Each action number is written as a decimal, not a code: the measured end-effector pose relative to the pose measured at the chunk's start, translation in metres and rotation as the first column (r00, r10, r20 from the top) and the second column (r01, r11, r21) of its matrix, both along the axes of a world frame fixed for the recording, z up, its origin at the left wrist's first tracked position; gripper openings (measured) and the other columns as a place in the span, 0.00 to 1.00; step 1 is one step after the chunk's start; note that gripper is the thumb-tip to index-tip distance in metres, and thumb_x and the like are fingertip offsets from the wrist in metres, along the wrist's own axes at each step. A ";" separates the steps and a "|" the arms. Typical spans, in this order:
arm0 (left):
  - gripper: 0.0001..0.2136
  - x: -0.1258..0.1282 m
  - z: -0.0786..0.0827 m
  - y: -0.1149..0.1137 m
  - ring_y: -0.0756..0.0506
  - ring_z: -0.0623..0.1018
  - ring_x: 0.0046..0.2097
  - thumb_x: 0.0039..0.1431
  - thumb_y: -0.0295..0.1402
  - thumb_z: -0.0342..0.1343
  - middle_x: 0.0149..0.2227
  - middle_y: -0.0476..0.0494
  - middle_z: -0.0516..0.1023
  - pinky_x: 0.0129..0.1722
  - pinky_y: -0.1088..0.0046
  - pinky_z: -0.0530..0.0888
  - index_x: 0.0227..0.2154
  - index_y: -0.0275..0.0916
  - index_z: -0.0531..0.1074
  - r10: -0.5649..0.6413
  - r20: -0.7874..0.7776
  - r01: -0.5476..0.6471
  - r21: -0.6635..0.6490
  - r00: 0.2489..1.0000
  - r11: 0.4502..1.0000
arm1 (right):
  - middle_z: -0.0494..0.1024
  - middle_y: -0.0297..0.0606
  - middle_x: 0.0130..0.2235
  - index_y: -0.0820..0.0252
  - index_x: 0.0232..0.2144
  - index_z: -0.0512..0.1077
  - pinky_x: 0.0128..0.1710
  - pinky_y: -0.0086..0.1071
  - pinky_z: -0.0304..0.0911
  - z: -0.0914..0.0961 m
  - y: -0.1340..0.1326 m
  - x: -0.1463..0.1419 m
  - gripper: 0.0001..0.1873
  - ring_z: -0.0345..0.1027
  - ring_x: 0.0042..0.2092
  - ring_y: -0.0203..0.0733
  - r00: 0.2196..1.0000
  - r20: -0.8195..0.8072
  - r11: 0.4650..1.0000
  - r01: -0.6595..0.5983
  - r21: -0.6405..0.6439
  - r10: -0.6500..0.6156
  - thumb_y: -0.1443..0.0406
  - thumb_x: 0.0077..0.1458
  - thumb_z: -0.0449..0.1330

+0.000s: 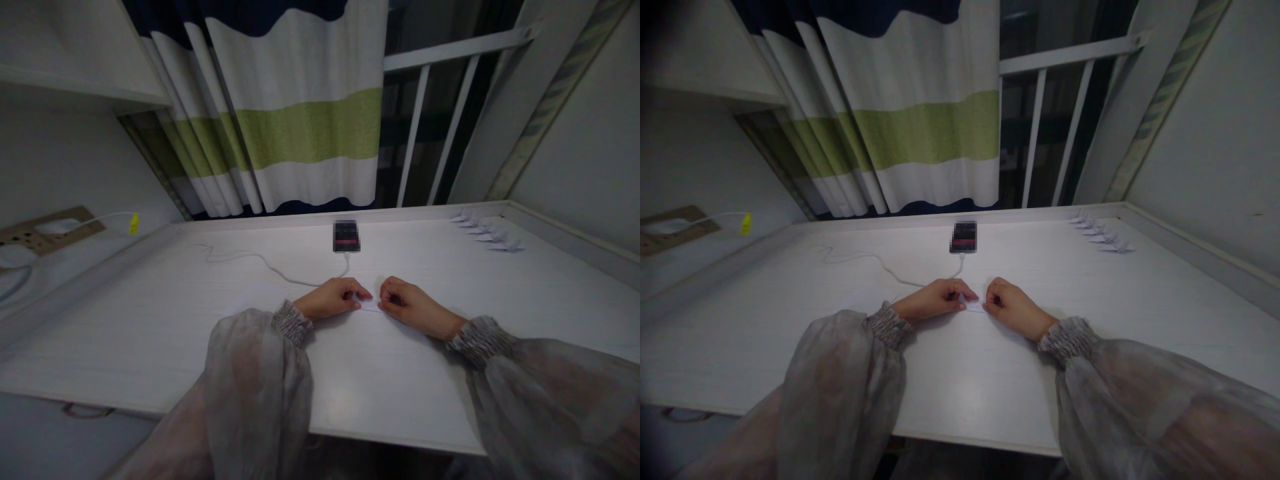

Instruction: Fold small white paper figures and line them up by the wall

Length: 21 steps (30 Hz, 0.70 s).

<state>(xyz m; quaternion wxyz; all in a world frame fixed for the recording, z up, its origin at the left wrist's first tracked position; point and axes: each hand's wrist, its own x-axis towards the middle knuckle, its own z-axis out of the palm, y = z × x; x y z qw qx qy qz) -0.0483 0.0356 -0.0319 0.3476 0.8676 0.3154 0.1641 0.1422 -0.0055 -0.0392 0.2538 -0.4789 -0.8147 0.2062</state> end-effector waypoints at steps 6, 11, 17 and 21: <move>0.13 -0.001 -0.001 0.001 0.54 0.63 0.27 0.46 0.25 0.53 0.33 0.46 0.72 0.26 0.78 0.61 0.38 0.34 0.71 0.012 0.003 -0.012 -0.024 1.000 1.000 | 0.64 0.36 0.28 0.60 0.21 0.60 0.30 0.30 0.56 0.000 0.000 -0.001 0.05 0.59 0.29 0.36 1.000 0.020 1.000 0.004 -0.008 -0.004 0.70 0.46 0.51; 0.11 0.000 -0.005 0.001 0.52 0.68 0.32 0.49 0.30 0.51 0.35 0.44 0.73 0.31 0.77 0.64 0.37 0.35 0.72 0.023 0.036 -0.021 -0.052 0.999 0.998 | 0.63 0.36 0.28 0.60 0.22 0.60 0.30 0.29 0.56 -0.001 0.000 0.000 0.04 0.58 0.29 0.35 1.000 0.026 1.000 -0.011 -0.001 0.011 0.70 0.46 0.51; 0.14 0.005 -0.009 -0.002 0.53 0.65 0.26 0.48 0.40 0.53 0.26 0.47 0.71 0.25 0.78 0.61 0.32 0.34 0.73 0.113 0.079 -0.108 -0.059 0.991 0.992 | 0.63 0.36 0.28 0.60 0.21 0.60 0.31 0.30 0.56 0.000 -0.001 -0.001 0.05 0.58 0.30 0.36 0.999 0.037 1.000 -0.026 0.003 0.026 0.70 0.47 0.51; 0.12 0.008 -0.007 -0.003 0.54 0.62 0.25 0.46 0.37 0.55 0.25 0.49 0.68 0.24 0.79 0.59 0.33 0.35 0.73 0.128 0.069 -0.127 -0.018 0.989 0.992 | 0.63 0.36 0.29 0.61 0.21 0.60 0.30 0.30 0.56 0.001 -0.001 -0.001 0.05 0.58 0.29 0.36 0.999 0.029 1.000 -0.023 -0.006 0.023 0.70 0.47 0.51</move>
